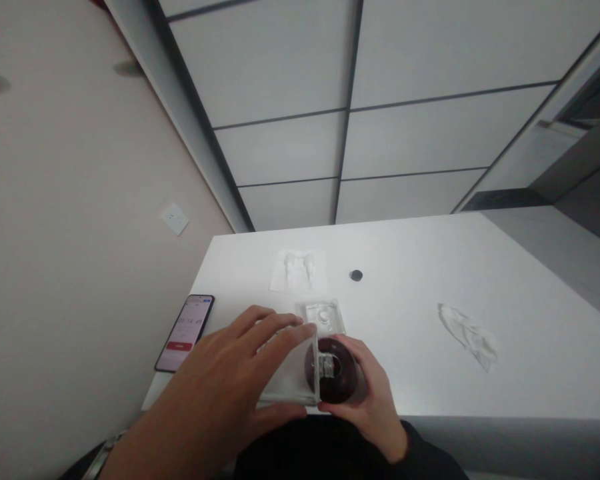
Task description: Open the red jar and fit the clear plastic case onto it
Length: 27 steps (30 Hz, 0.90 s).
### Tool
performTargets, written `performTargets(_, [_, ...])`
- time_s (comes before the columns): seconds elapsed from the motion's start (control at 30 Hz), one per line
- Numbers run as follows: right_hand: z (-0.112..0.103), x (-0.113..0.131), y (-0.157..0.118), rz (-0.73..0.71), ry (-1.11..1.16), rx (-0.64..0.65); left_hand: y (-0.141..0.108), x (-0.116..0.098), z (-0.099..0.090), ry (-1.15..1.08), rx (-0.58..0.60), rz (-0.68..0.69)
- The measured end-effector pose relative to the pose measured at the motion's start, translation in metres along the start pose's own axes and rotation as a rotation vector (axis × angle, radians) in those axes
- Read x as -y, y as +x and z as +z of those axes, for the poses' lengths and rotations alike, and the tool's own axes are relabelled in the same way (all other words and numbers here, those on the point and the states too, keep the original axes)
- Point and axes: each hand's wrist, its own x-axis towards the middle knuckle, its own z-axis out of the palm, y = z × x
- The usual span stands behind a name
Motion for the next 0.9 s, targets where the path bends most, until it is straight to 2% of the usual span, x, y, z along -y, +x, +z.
performTargets(0.9, [0.0022,-0.0005,-0.0003,-0.005,-0.008,-0.016,-0.0011,-0.0021,-0.0007,0.035,-0.019,0.021])
